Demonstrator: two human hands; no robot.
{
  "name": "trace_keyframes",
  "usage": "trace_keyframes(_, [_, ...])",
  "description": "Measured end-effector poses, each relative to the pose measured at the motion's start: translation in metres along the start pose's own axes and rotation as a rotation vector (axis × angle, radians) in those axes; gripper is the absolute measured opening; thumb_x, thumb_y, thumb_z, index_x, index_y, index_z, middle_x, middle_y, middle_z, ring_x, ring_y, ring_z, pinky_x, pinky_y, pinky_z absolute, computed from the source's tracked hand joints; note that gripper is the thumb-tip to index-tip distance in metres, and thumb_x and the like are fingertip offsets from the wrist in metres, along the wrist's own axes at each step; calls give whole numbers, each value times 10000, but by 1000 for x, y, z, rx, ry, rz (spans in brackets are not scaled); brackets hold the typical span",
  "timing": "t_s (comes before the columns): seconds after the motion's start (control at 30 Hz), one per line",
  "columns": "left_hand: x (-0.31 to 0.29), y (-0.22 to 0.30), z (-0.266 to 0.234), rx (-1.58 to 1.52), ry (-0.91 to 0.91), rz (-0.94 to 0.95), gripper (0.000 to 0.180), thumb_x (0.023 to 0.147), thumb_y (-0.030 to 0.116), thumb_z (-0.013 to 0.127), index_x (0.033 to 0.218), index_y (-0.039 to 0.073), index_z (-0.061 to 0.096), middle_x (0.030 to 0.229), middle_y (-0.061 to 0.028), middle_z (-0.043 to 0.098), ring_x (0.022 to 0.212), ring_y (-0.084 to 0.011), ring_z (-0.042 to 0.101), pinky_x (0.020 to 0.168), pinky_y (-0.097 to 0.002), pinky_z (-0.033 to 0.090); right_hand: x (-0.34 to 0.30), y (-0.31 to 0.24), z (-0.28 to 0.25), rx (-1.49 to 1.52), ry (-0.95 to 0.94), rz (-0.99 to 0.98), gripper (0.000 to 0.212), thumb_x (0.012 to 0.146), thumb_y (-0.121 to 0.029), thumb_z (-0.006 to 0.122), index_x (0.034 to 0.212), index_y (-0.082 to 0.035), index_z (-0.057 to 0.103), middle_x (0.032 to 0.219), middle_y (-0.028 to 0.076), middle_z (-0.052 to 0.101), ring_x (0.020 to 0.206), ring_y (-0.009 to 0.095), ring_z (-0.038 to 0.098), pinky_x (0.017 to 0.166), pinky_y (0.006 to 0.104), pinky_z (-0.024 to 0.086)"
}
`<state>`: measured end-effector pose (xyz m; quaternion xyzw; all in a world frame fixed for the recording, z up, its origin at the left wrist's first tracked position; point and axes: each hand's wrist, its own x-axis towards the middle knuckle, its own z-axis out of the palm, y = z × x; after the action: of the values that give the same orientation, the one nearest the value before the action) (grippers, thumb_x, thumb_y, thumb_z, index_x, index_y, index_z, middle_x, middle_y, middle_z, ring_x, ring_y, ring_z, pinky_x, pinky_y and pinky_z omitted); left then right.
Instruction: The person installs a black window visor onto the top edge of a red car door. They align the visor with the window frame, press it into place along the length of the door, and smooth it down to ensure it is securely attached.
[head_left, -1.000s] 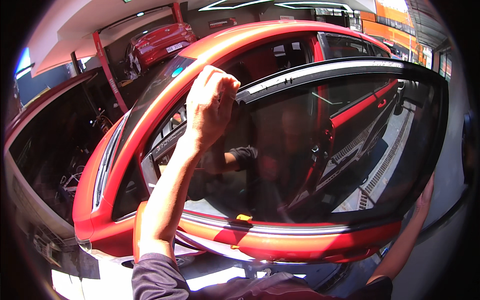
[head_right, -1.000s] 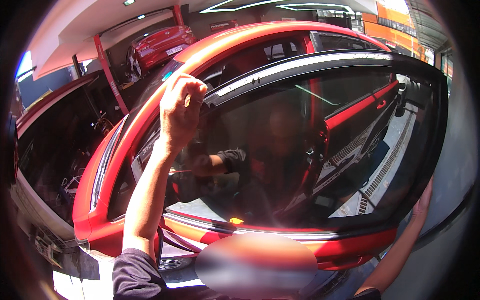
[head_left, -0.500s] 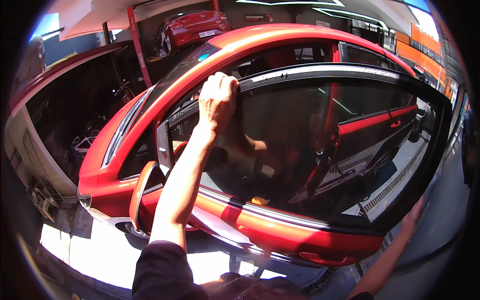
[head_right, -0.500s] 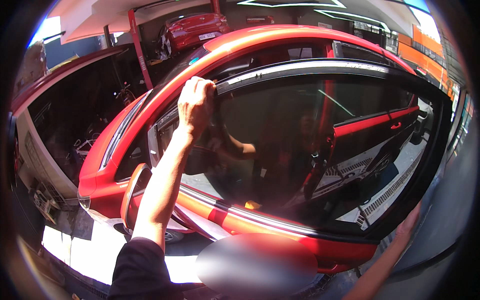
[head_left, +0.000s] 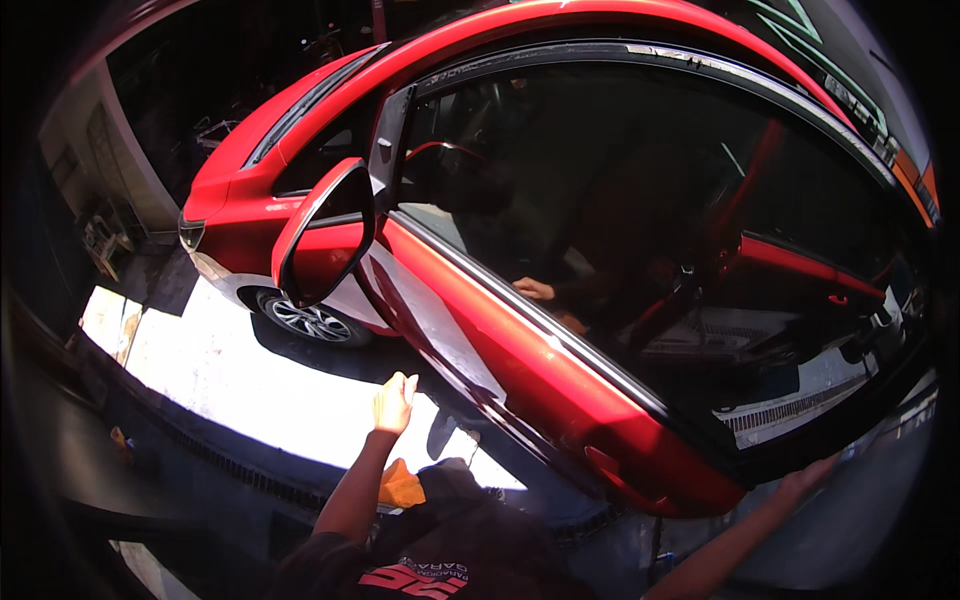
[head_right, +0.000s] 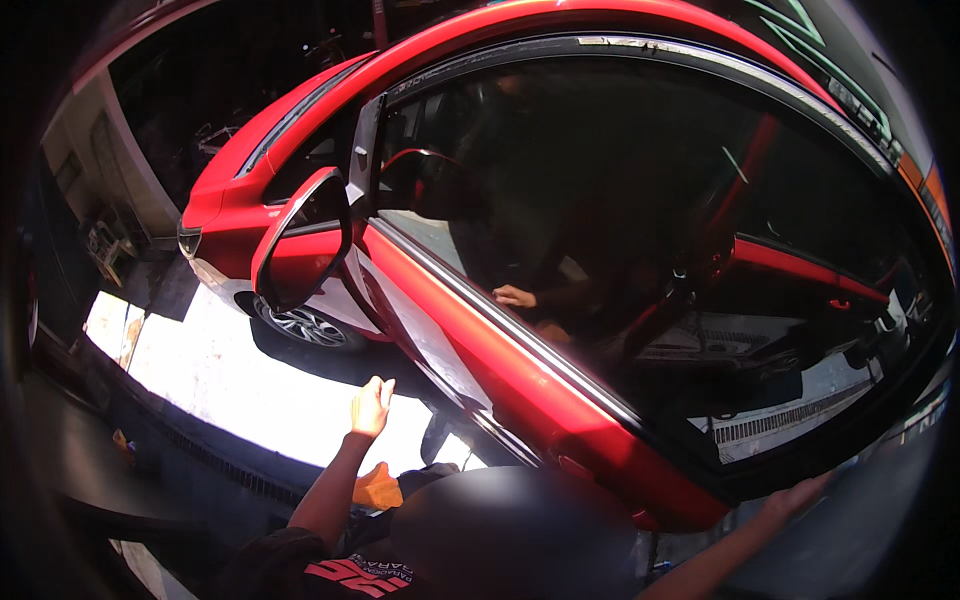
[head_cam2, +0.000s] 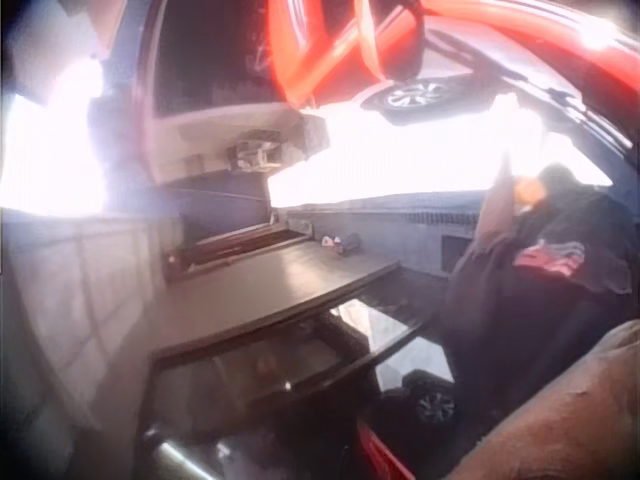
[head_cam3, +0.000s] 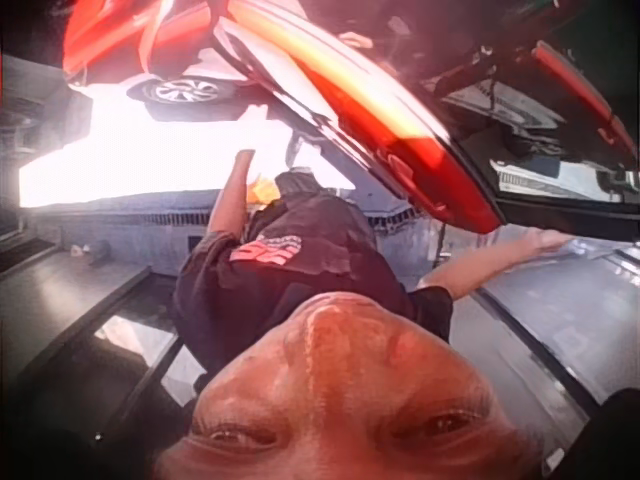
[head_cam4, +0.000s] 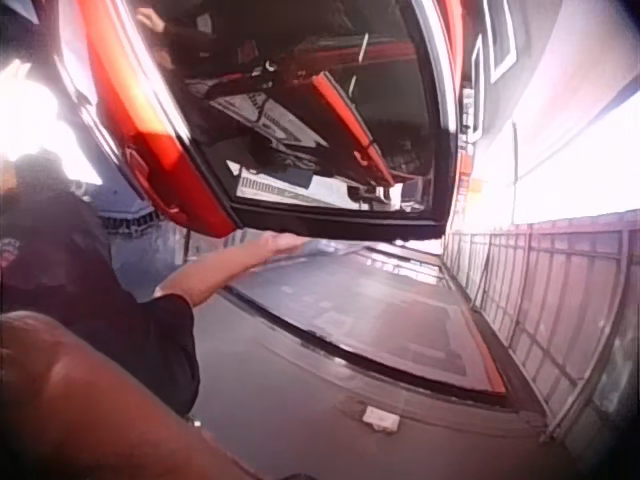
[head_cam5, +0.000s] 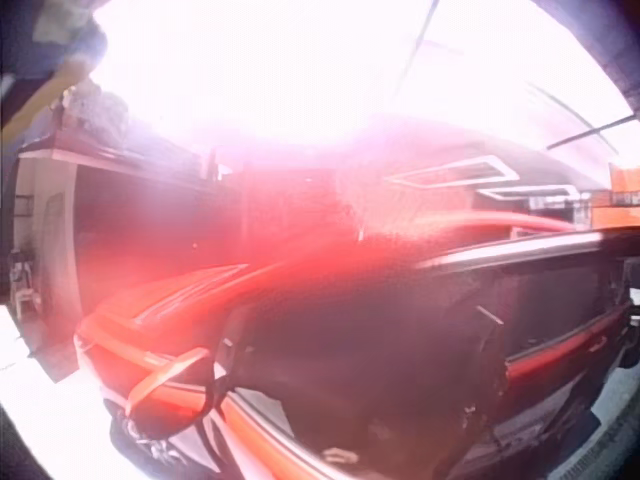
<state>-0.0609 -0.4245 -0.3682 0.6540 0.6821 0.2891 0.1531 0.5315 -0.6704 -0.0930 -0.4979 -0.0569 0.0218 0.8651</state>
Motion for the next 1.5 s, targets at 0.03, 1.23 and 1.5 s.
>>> trace_keyframes(0.03, [-60,-96,40,103,151,170,249,928,249,668,1033,27,629,947,-188,675,899,-384,671,789,-466,534,-4,1,10,-42,40,2,580,1046,-405,417,1456,6,438,1451,154,501,1298,317,507,1116,437,398])
trace_keyframes(1.23, [-78,113,-82,-2453,-928,-259,590,1010,661,282,747,155,428,642,31,365,593,-116,376,671,-312,435,70,4,-55,-328,17,-409,415,956,-248,626,1242,52,604,1247,200,613,1086,302,609,964,433,512])
trace_keyframes(1.5, [-102,171,-65,-2187,-1457,-223,853,880,837,33,687,110,435,622,-37,457,536,-156,436,747,-371,495,-204,52,41,-246,-675,-536,361,1005,-211,558,1161,112,600,1029,176,652,896,242,641,820,338,540])
